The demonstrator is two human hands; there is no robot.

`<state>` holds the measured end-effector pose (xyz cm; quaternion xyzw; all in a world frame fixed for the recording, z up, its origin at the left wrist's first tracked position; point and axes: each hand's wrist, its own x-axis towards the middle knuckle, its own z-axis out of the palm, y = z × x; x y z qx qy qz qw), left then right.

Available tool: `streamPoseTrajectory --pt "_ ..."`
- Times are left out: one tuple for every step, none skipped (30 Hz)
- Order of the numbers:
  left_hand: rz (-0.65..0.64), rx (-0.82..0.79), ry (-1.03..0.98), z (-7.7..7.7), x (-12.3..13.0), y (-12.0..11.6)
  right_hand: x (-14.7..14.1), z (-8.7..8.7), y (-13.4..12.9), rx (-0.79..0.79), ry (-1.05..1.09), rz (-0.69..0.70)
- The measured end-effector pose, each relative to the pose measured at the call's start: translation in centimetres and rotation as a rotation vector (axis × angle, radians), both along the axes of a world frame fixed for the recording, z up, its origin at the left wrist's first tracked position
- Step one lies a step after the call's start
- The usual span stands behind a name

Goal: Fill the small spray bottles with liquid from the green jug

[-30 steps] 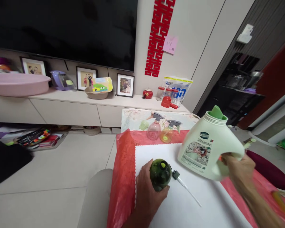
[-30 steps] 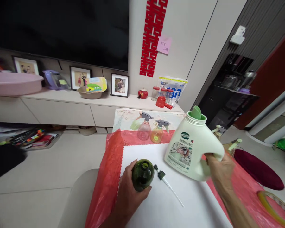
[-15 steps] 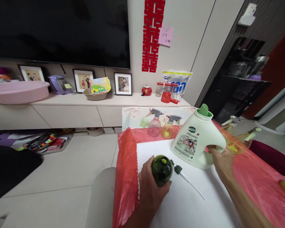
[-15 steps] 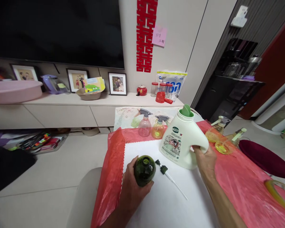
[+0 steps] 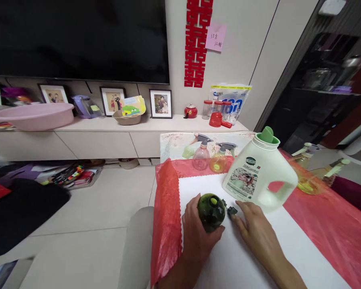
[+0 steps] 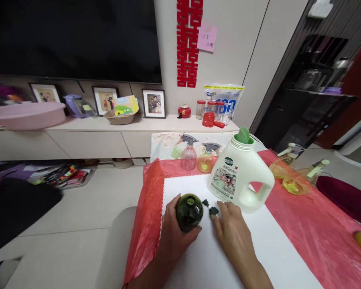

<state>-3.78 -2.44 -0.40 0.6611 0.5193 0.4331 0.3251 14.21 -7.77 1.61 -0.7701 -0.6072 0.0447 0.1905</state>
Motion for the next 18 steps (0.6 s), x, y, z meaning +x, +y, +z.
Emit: streamPoseTrajectory --pt "-0.001 -0.001 -0.005 -0.1 0.0 0.0 -0.5 -0.1 0.9 -0.038 -0.021 0.016" --pt "-0.002 -0.001 -0.011 -0.3 0.0 0.0 -0.9 -0.1 1.7 -0.076 -0.048 0.031" --pt "-0.002 0.001 -0.018 -0.6 0.0 0.1 -1.1 -0.1 2.3 -0.111 -0.074 0.039" --pt "-0.003 0.004 -0.024 -0.9 0.0 0.1 -1.2 0.0 2.7 -0.138 -0.094 0.040" --pt "0.001 0.011 -0.031 -1.2 0.0 0.1 -1.1 0.0 2.9 -0.157 -0.108 0.033" --pt "0.006 0.020 -0.035 -1.5 0.1 0.1 -0.9 0.1 3.0 -0.169 -0.116 0.016" --pt "0.012 0.028 -0.034 -1.7 0.2 0.1 -0.5 0.4 2.9 -0.176 -0.118 -0.006" --pt "0.023 0.033 -0.029 -1.9 0.3 0.1 0.0 0.7 2.8 -0.178 -0.121 -0.031" --pt "0.035 0.036 -0.022 -2.1 0.5 0.1 0.6 1.3 2.5 -0.155 -0.109 -0.055" --pt "0.046 0.041 -0.015 -2.2 0.6 0.1 1.1 2.1 2.3 -0.099 -0.072 -0.072" --pt "0.057 0.043 -0.009 -2.3 0.8 0.1 1.5 3.1 2.1 -0.016 -0.022 -0.077" --pt "0.067 0.040 -0.004 -2.4 0.9 0.2 1.8 4.3 1.9 0.117 0.065 -0.075" --pt "0.075 0.035 0.001 -2.4 1.0 0.2 1.9 5.5 1.7 0.261 0.160 -0.063" --pt "0.079 0.030 0.006 -2.4 1.0 0.3 2.0 6.8 1.5 0.399 0.232 -0.049" --pt "0.080 0.026 0.011 -2.5 1.0 0.3 1.9 8.0 1.3 0.510 0.304 -0.046" --pt "0.079 0.026 0.016 -2.5 0.9 0.4 1.7 9.1 1.1 0.591 0.367 -0.033" --pt "0.075 0.033 0.023 -2.6 0.7 0.5 1.5 9.8 1.0 0.655 0.417 -0.018" --pt "0.065 0.046 0.031 -2.6 0.5 0.5 1.4 10.3 0.9 0.697 0.456 -0.002"
